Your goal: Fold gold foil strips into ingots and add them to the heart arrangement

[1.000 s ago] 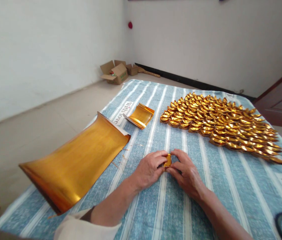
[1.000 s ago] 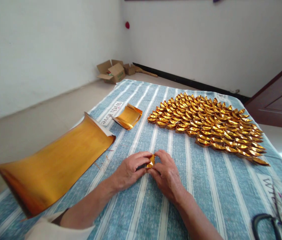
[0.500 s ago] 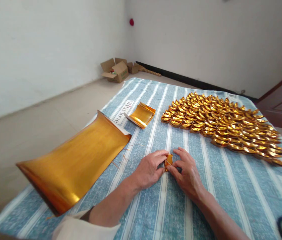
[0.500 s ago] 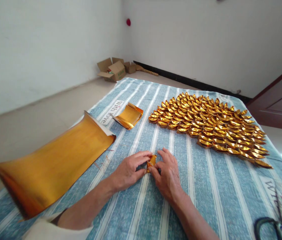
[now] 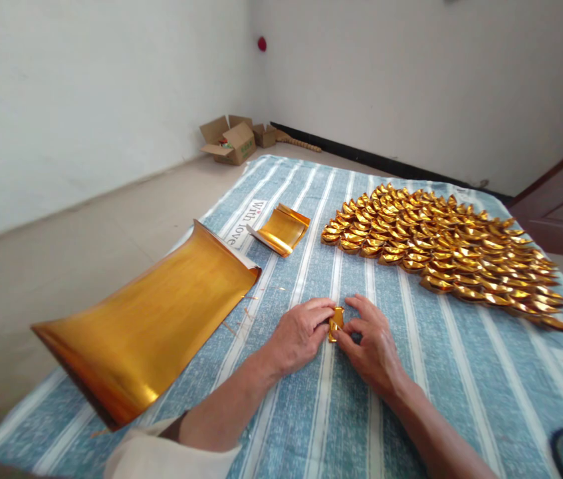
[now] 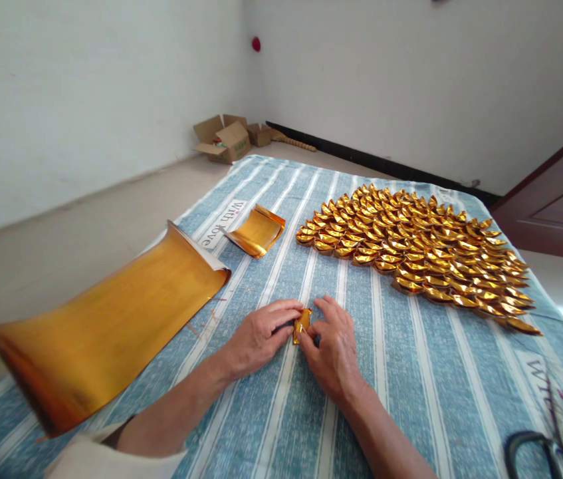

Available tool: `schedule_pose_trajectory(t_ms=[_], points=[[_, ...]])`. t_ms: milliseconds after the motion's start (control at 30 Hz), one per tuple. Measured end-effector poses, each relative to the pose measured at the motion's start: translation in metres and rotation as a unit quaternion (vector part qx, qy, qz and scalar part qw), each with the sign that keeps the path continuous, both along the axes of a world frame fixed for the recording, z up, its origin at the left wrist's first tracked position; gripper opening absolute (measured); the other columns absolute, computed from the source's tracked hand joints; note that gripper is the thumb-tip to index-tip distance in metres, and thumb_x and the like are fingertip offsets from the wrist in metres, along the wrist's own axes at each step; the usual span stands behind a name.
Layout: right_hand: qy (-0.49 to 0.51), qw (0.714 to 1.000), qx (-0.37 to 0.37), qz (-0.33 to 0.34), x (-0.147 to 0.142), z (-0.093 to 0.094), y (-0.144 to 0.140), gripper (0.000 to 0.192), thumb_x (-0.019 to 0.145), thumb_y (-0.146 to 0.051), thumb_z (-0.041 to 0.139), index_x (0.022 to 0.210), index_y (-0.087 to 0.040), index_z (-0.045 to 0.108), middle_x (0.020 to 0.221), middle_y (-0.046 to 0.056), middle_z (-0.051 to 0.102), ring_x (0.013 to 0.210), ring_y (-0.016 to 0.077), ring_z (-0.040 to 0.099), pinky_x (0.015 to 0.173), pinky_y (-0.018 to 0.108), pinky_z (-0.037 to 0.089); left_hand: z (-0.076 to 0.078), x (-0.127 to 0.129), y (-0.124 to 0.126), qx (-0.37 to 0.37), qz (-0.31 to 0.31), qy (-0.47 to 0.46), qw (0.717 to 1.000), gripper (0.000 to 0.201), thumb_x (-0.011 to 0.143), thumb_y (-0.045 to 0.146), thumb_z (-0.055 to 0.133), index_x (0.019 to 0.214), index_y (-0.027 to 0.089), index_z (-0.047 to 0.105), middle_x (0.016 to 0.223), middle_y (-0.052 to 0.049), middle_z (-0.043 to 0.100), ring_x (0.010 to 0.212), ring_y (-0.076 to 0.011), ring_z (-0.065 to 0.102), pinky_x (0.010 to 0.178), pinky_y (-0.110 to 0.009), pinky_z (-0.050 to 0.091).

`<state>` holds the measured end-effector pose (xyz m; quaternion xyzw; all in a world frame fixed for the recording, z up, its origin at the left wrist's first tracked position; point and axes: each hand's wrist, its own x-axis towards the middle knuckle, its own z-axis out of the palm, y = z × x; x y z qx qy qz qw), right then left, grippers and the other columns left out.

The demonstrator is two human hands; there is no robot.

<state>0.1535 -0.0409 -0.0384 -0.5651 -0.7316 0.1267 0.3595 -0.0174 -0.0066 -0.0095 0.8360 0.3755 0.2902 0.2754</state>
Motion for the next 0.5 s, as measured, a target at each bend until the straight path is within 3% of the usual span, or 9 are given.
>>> schedule_pose_trajectory(t_ms=[500], points=[[-0.012, 0.999, 0.029, -0.024, -0.0058, -0.0029, 0.0041, 0.026, 0.086, -0.027, 0.055, 0.062, -0.020, 0.062, 0.115, 0.013, 0.062, 0.114, 0.0299, 0.053, 0.093, 0.053, 0.042, -0.0036, 0.0057, -0.0007, 0.016, 0.043, 0.003, 0.999, 0.025, 0.079, 0.008, 0.058, 0.099, 0.020, 0.066, 0.111, -0.006, 0.067, 0.103, -0.0188, 0.063, 0.090, -0.034, 0.051]])
